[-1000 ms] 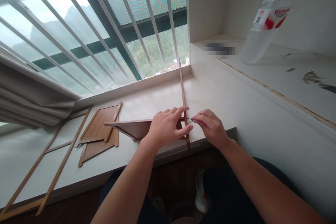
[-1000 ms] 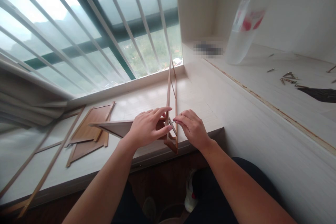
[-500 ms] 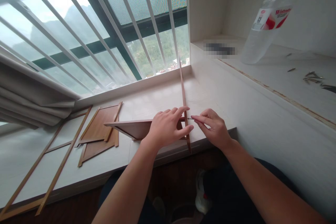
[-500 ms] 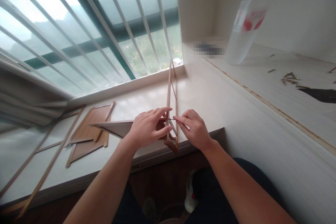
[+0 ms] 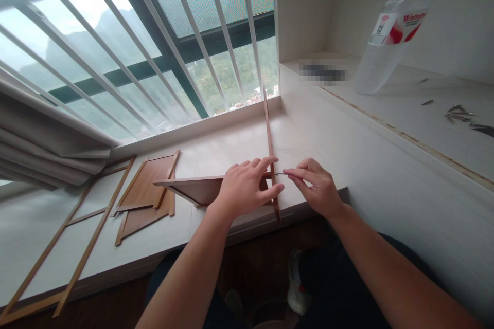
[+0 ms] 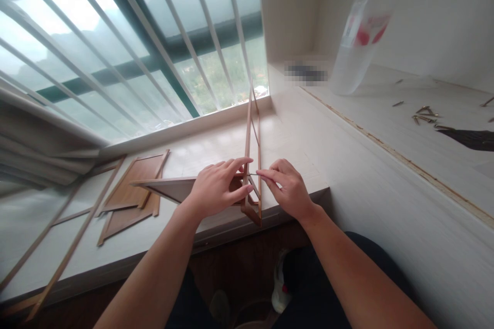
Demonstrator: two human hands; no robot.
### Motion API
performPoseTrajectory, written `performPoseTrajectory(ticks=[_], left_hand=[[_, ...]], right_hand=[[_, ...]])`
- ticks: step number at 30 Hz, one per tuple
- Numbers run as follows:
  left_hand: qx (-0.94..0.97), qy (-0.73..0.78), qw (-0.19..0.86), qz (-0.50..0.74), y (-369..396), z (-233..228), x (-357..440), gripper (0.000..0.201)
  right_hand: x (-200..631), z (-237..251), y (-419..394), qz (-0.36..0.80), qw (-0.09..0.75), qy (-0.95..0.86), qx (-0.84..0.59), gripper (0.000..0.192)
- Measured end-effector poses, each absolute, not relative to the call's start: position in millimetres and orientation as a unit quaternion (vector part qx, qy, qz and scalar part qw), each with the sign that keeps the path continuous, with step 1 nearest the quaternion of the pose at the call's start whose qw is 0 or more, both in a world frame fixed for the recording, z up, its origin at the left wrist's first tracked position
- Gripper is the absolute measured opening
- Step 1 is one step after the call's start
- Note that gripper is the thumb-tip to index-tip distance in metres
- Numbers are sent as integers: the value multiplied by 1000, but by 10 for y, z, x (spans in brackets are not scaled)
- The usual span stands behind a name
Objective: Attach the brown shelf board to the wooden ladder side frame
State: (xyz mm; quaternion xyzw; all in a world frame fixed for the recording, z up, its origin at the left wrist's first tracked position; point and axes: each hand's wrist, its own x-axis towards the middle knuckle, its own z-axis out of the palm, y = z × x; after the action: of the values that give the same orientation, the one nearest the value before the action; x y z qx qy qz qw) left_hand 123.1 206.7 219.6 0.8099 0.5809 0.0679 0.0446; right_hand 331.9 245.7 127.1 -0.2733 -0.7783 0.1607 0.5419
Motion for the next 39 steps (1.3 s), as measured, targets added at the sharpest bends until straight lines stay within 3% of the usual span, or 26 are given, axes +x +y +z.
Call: performPoseTrajectory(ticks=[39], left_hand=[[809,581,52,68,2056,2208,1248,58]], right_hand=[[3287,1210,2473,160,549,-768,-287,26]])
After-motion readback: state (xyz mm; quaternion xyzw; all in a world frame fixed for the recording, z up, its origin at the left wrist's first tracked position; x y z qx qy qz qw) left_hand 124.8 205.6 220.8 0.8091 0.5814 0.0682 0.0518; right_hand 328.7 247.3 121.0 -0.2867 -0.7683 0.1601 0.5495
